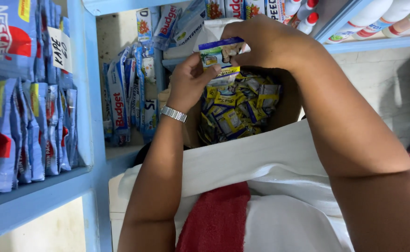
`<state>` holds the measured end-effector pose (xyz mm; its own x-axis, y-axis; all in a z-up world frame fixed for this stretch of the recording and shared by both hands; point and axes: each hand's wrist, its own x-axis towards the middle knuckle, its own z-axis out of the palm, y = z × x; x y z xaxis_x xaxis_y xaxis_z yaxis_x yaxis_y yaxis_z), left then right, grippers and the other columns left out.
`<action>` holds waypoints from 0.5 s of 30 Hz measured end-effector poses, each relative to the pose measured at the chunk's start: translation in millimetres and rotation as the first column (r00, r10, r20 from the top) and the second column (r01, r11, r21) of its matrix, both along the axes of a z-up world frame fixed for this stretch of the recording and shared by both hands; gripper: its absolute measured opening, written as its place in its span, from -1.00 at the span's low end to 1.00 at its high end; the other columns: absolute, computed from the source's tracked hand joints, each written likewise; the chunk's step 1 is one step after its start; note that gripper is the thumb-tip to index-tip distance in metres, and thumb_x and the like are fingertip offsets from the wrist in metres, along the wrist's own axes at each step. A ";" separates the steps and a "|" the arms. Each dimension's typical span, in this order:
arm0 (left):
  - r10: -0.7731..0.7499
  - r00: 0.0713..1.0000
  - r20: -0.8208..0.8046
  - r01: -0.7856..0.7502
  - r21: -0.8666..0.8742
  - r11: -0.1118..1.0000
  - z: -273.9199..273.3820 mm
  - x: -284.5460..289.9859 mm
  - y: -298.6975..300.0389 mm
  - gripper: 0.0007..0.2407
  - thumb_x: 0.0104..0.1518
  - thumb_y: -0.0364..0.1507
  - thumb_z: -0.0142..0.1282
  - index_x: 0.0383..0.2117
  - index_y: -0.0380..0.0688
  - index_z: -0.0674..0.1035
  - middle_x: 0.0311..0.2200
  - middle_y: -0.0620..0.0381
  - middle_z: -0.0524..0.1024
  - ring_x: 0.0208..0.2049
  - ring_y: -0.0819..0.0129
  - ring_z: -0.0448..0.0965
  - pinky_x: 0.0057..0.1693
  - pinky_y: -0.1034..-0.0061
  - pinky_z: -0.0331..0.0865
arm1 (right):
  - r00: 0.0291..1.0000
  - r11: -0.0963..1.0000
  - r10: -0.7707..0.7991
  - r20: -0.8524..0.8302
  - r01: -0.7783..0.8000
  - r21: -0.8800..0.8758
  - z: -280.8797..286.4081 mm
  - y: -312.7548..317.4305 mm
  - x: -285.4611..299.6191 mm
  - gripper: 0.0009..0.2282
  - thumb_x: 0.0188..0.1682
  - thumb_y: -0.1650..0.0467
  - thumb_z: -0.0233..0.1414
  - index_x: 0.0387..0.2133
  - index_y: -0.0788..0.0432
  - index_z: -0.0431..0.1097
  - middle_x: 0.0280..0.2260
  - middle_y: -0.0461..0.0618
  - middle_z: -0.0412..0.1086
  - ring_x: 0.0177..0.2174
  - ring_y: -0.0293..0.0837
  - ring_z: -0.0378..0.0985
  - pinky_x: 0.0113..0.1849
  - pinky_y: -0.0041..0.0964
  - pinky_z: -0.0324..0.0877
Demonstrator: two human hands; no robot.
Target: The recorder is seen organizing and sorting small packets of powdered milk on a shelf and into a box.
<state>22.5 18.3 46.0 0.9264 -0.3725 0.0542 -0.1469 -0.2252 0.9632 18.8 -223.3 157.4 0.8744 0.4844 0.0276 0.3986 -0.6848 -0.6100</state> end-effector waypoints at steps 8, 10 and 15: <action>-0.135 0.984 -0.119 0.110 -0.203 0.973 12.6 -3.7 -6.4 -0.69 0.16 -0.37 0.32 -0.04 -0.21 0.53 -0.15 0.18 0.65 -0.13 0.56 0.64 0.02 0.59 0.56 | 0.999 0.999 -0.045 0.021 0.045 0.011 2.6 -5.0 3.6 -0.70 -0.12 0.47 0.24 -0.07 0.14 0.51 -0.30 0.14 0.55 -0.30 0.05 0.63 -0.25 -0.10 0.47; -0.149 0.982 -0.119 0.123 -0.198 0.972 8.6 -3.8 -6.2 -0.67 0.15 -0.37 0.32 -0.02 -0.21 0.52 -0.13 0.15 0.64 -0.11 0.53 0.65 0.03 0.57 0.56 | 0.998 0.998 -0.006 0.058 0.002 0.055 2.7 -5.9 4.9 -0.71 -0.11 0.49 0.24 -0.09 0.16 0.52 -0.30 0.13 0.55 -0.30 0.01 0.64 -0.25 -0.12 0.48; -0.030 0.997 -0.078 0.020 -0.127 0.992 8.1 -1.3 -5.4 -0.74 0.17 -0.40 0.33 -0.09 -0.25 0.60 -0.14 0.08 0.68 -0.13 0.47 0.67 0.03 0.52 0.58 | 0.997 0.967 -0.055 0.060 0.038 0.250 8.3 -2.2 3.6 -0.68 -0.09 0.50 0.29 -0.05 0.17 0.50 -0.25 0.02 0.55 -0.31 -0.13 0.60 -0.28 -0.26 0.48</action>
<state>21.2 13.0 54.1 0.9200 -0.3909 0.0289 -0.0731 -0.0987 0.9924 22.4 -225.5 165.6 0.8881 0.4137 0.2003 0.4148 -0.5337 -0.7369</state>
